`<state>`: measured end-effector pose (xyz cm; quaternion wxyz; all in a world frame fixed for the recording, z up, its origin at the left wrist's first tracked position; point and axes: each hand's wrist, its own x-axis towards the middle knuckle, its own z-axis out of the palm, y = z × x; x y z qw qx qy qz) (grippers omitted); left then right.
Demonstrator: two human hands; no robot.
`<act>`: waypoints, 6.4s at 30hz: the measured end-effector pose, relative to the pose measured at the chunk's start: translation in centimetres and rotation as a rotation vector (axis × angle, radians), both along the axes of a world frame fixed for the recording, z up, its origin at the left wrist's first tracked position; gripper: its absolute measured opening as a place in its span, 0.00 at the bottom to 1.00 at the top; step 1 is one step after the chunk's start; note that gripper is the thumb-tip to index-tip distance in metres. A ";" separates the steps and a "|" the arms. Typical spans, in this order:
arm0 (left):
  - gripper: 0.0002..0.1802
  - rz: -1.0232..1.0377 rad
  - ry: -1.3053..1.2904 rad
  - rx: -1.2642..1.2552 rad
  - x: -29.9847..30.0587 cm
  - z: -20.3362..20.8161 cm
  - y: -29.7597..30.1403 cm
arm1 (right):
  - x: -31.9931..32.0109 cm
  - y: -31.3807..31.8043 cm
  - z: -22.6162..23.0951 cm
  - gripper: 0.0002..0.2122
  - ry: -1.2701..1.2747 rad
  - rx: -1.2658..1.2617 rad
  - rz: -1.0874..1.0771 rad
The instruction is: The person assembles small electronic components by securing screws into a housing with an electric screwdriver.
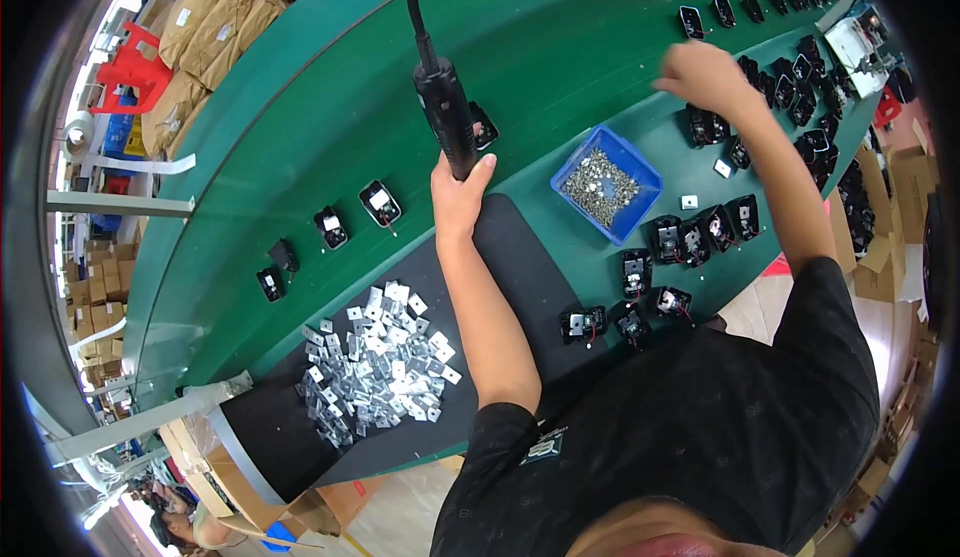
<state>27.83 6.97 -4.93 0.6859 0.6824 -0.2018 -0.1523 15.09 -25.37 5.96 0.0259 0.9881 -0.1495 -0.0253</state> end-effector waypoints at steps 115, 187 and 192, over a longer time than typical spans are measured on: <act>0.09 -0.291 -0.327 -0.157 -20.0 8.4 -5.0 | -15.2 7.3 6.1 0.26 -0.995 1.823 0.987; 0.45 0.026 -0.547 0.178 -24.2 4.5 2.2 | -12.6 14.0 1.8 0.27 -0.718 2.092 0.849; 0.45 0.021 -0.552 0.148 -24.2 4.5 2.1 | -12.4 14.0 1.8 0.27 -0.704 2.095 0.869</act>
